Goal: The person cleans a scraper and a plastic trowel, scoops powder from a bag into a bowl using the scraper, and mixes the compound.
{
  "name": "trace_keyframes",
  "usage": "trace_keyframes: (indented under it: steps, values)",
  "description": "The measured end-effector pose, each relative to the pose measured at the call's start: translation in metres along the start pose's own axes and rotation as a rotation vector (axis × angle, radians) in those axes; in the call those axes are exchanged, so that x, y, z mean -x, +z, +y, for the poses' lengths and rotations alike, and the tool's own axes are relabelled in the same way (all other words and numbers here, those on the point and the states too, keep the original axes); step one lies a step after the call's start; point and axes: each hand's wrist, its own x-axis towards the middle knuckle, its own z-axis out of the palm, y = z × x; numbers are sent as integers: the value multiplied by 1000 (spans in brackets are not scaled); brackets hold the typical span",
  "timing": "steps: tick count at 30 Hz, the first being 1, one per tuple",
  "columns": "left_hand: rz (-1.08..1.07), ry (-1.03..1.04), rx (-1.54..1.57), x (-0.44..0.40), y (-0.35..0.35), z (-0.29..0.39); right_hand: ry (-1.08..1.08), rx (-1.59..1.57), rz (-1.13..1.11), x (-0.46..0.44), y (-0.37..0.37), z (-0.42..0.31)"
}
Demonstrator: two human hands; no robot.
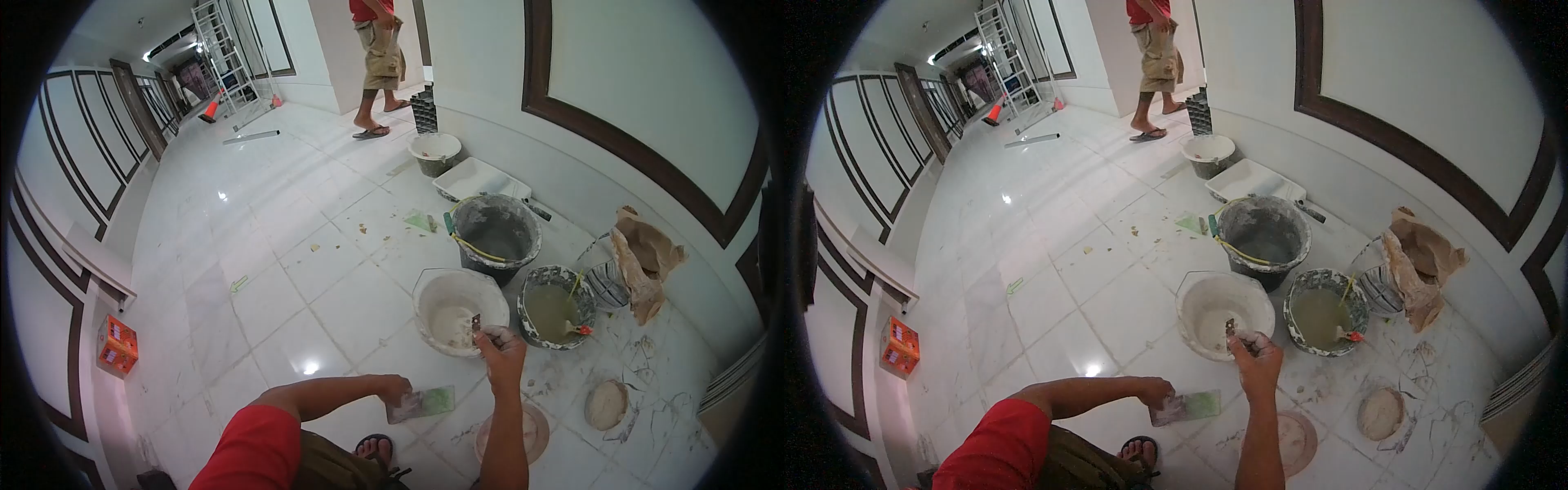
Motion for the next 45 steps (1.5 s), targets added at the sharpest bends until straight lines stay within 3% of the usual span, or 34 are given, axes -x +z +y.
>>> trace_keyframes:
  steps: [9, 11, 12, 13, 15, 16, 18, 22, 24, 26, 29, 32, 35, 37, 43, 45]
  values:
    - [-94, -20, -18, -18, 12, -4, 40, 88, 2, -2, -12, -1]
    - [-2, 79, -110, -27, 31, -26, -11, 290, -27, -4, -17, -8]
    - [-99, 52, -64, -19, 21, -23, -13, 306, -12, -3, -17, -10]
    - [42, 181, -65, -35, 49, -55, -11, 330, 1, -7, -17, -12]
    - [-57, -49, 11, 5, -12, -1, -42, 276, -136, -7, -23, -28]
    - [-16, -11, -9, 9, -21, 1, -6, 298, -119, -10, -34, -28]
    - [-4, -26, -24, 4, -19, -3, 195, 444, -534, -10, -53, -25]
    - [-83, -76, -37, 4, -15, 3, 390, 728, -664, -2, -74, 36]
    - [-6, -95, -59, 9, -21, 7, 383, 1149, -625, 10, -70, 72]
    - [-12, -84, -63, 10, -26, 6, 306, 1114, -550, 22, -80, 144]
    - [-30, -104, -11, 15, -32, 4, 252, 1091, -416, 29, -77, 158]
    - [-26, -113, 57, 13, -31, -4, 345, 1017, -370, 18, -92, 149]
    - [12, -83, 66, 9, -32, -9, 444, 1213, -404, 0, -108, 101]
    - [21, -46, 65, 5, -34, -6, 310, 1501, -570, -12, -129, 68]
    - [52, -26, 84, -17, -44, 0, 269, 1898, -565, -16, -206, -61]
    - [82, -18, 111, -30, -38, -7, 380, 1939, -527, 0, -214, -96]
